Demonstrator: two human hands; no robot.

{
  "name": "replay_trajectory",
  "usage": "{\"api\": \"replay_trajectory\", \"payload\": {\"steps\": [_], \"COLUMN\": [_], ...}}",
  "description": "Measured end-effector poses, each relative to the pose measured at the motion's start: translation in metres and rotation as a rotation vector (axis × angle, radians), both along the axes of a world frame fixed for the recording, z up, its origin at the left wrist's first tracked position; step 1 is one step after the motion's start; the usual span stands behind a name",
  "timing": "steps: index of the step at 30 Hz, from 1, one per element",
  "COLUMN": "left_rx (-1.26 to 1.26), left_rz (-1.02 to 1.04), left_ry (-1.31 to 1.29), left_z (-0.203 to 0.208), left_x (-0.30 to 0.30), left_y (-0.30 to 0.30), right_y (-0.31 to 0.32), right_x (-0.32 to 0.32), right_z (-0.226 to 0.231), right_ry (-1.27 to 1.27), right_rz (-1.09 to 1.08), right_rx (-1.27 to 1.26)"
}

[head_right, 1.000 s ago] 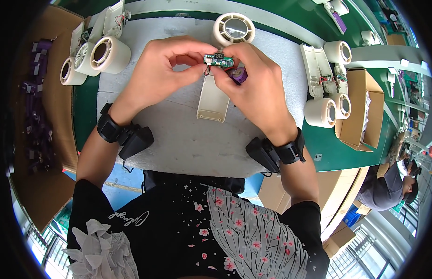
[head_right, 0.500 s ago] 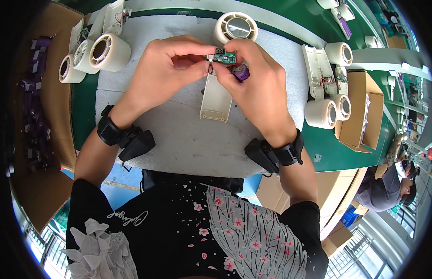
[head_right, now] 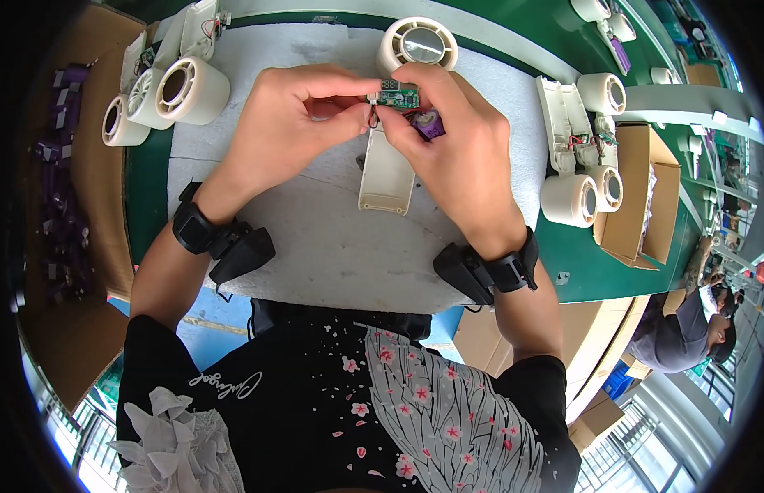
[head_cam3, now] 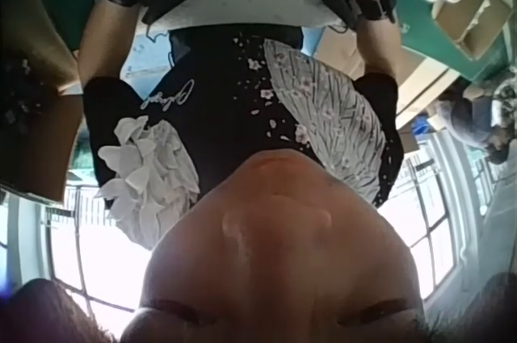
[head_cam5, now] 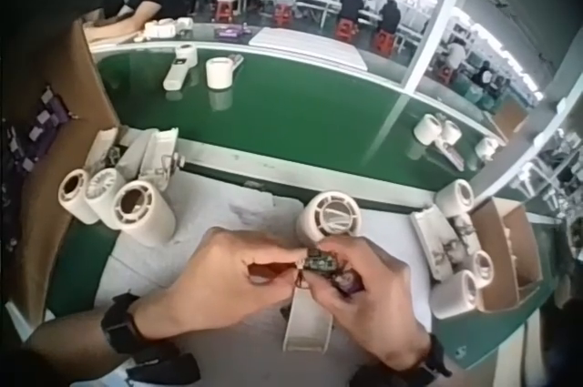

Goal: The person assembles a handheld fan by retrieving a battery and a circuit board, connecting the wires, and fitting the components into the fan housing. After testing the circuit, they insert a second battery and set the fan aside.

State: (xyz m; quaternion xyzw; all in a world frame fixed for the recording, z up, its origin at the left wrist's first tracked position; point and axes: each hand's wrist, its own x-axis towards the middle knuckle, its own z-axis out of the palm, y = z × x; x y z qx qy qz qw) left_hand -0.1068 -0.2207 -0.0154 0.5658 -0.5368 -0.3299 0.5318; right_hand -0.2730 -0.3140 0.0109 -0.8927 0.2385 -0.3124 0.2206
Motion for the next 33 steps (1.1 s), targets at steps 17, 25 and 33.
{"api": "replay_trajectory", "payload": {"steps": [17,25,33], "left_rx": [-0.143,-0.116,-0.079], "left_rz": [0.000,0.049,0.009], "left_ry": [-0.148,-0.054,0.012], "left_z": [-0.0012,0.0033,0.0002], "left_x": [0.0012,-0.0014,-0.0047], "left_y": [-0.0014,-0.0021,-0.0028], "right_y": [0.0009,0.0024,0.0047], "right_x": [-0.0007,-0.0007,0.0009], "right_z": [0.0007,0.0006,-0.0007], "right_ry": [0.007,0.011,0.025], "right_rz": [-0.022,-0.031,-0.081], "right_rx": [0.010,0.021,0.124]}}
